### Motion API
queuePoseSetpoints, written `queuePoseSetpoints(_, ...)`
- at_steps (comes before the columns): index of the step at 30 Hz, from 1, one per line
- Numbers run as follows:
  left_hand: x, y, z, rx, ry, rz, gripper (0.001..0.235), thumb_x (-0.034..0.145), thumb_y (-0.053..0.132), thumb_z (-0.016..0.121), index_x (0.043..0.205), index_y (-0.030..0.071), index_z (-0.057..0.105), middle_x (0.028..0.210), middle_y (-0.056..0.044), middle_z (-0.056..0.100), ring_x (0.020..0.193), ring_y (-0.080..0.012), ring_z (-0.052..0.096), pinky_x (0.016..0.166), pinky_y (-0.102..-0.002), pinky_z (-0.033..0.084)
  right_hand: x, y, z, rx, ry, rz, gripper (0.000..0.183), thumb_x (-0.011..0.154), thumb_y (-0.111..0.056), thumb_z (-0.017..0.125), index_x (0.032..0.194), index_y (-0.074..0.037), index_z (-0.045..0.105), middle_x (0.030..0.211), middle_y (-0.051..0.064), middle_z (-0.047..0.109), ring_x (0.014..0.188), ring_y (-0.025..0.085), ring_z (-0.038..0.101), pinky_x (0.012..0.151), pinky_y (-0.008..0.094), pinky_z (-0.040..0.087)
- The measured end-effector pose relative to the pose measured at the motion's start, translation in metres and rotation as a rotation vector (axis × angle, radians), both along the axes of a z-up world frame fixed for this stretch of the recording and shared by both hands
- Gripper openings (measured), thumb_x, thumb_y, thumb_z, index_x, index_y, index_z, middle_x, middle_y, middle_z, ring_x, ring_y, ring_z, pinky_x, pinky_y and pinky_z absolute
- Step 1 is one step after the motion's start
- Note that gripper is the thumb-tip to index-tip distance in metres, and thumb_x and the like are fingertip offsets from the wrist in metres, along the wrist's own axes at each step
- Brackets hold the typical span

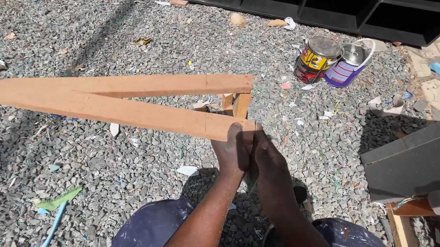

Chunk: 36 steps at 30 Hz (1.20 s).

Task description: The person sands a light-colored wooden frame using a sanding block, rotating the piece to smooth multiple edges and surfaces. The work is performed outdoors on a gravel surface with paint cans and a black shelving unit visible nearby.

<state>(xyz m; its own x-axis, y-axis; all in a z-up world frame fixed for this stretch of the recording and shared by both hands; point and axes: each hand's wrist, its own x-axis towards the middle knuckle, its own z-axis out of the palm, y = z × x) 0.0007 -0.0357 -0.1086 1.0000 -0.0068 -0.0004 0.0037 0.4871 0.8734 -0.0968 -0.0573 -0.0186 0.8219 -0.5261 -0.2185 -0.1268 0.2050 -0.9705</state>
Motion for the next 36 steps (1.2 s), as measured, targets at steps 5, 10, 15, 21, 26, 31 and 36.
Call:
queuePoseSetpoints(5,0.003,0.004,0.016,0.005,0.077,0.049,0.027,0.088,0.017,0.064,0.112,0.005,0.064,0.100,-0.009,0.069,0.097,-0.0250,0.069,0.086,-0.038,0.057,-0.005,0.017,0.004,0.047,-0.077,-0.007,0.077,0.089,-0.052,0.048,0.156,-0.014,0.044,0.155,0.009,0.054,0.142,0.020,0.051,0.112,0.034,0.040)
queuePoseSetpoints(10,0.011,-0.008,-0.046,-0.175,0.009,-0.064,0.062,0.091,0.027,0.069,0.143,0.007,0.043,0.116,-0.016,0.066,0.098,-0.0204,0.063,0.079,-0.047,0.055,0.002,0.006,0.015,-0.170,-0.090,0.069,0.072,0.095,-0.070,0.032,0.112,-0.011,0.069,0.063,0.006,0.058,0.055,0.015,0.047,0.056,0.032,0.037)
queuePoseSetpoints(15,0.030,-0.002,-0.047,-0.208,0.151,-0.004,0.060,0.090,0.022,0.068,0.143,0.008,0.044,0.110,-0.019,0.064,0.083,-0.0220,0.062,0.078,-0.049,0.053,0.005,0.002,-0.025,-0.325,0.071,0.054,0.072,0.098,-0.060,0.029,0.146,-0.015,0.058,0.080,0.010,0.059,0.067,0.018,0.051,0.060,0.037,0.045)
queuePoseSetpoints(21,0.037,0.000,-0.065,-0.257,0.248,0.086,0.052,0.085,0.017,0.067,0.135,0.010,0.054,0.096,-0.015,0.065,0.073,-0.0226,0.063,0.065,-0.043,0.055,-0.020,0.032,0.016,-0.267,-0.091,0.122,0.071,0.103,-0.050,0.032,0.162,-0.011,0.027,0.165,0.027,0.028,0.149,0.050,0.023,0.119,0.064,0.022)
queuePoseSetpoints(26,0.030,-0.013,-0.080,-0.394,0.306,0.050,0.041,0.084,0.015,0.067,0.124,0.010,0.059,0.087,-0.014,0.065,0.070,-0.0221,0.064,0.067,-0.041,0.056,-0.001,0.019,0.013,-0.268,-0.103,0.105,0.076,0.103,-0.053,0.029,0.159,-0.003,0.030,0.111,0.016,0.040,0.098,0.028,0.035,0.082,0.043,0.028)
queuePoseSetpoints(31,0.035,-0.013,-0.110,-0.363,0.413,0.013,0.031,0.084,0.024,0.068,0.113,0.016,0.062,0.091,-0.013,0.070,0.070,-0.0216,0.061,0.067,-0.041,0.053,0.000,0.023,-0.001,-0.314,-0.001,0.117,0.078,0.101,-0.059,0.030,0.162,-0.013,0.029,0.165,0.021,0.033,0.153,0.042,0.020,0.121,0.060,0.015)
queuePoseSetpoints(36,0.057,-0.019,-0.133,-0.575,0.487,0.084,0.036,0.078,0.025,0.069,0.114,0.021,0.063,0.086,-0.018,0.070,0.062,-0.0323,0.067,0.060,-0.044,0.056,-0.011,0.038,0.025,-0.451,-0.048,0.174,0.067,0.103,-0.036,0.026,0.161,-0.003,0.028,0.167,0.030,0.017,0.153,0.048,0.006,0.120,0.063,0.004)
